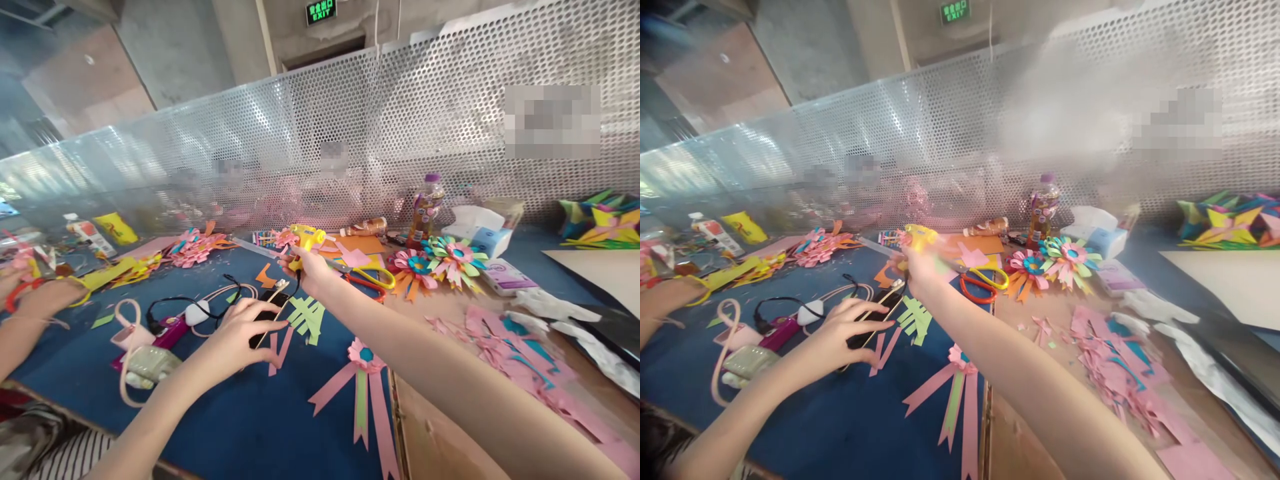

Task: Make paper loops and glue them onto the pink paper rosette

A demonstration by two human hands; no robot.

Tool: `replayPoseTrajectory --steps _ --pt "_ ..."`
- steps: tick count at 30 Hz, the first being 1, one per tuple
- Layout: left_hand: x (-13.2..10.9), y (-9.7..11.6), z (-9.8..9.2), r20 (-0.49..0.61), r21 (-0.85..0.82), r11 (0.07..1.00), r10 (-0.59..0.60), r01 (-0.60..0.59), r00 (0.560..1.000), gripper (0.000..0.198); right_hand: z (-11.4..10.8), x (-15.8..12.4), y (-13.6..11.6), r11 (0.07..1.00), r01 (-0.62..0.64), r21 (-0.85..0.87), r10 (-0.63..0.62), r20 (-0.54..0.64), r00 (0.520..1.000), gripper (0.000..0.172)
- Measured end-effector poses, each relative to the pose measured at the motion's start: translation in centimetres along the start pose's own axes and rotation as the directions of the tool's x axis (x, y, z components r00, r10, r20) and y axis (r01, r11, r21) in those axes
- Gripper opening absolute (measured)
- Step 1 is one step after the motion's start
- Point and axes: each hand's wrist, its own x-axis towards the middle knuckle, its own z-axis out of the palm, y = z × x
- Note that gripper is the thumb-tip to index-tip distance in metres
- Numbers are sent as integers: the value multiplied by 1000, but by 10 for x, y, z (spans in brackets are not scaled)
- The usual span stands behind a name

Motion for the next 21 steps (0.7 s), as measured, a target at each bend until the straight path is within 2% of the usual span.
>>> replayPoseTrajectory --steps 2,5,9,13,15,17,19,21 --pt "-5 -6 8 17 81 996 -49 48 999 51 0 -3 0 1000 -2 -17 3 16 1000 24" --pt "-6 -10 17 32 110 990 -93 89 995 52 1 -10 3 998 -6 -65 8 31 999 22" --pt "-3 -10 23 30 84 993 -81 78 996 42 3 -17 6 989 9 -149 -1 48 999 21" --pt "-1 -5 23 11 36 995 -99 98 995 23 2 -18 6 977 50 -205 -40 52 998 21" --pt "0 -1 18 8 -55 993 -106 106 994 17 -1 -18 5 972 81 -221 -71 49 996 22" --pt "2 3 10 -8 -238 966 -108 103 994 19 -5 -19 4 966 109 -236 -103 38 994 23" --pt "6 6 0 -38 -480 870 -150 114 988 23 -10 -22 2 958 132 -254 -132 16 991 23" --pt "15 4 -11 -54 -694 701 -278 164 959 26 -14 -27 -1 950 151 -273 -158 -1 988 22"
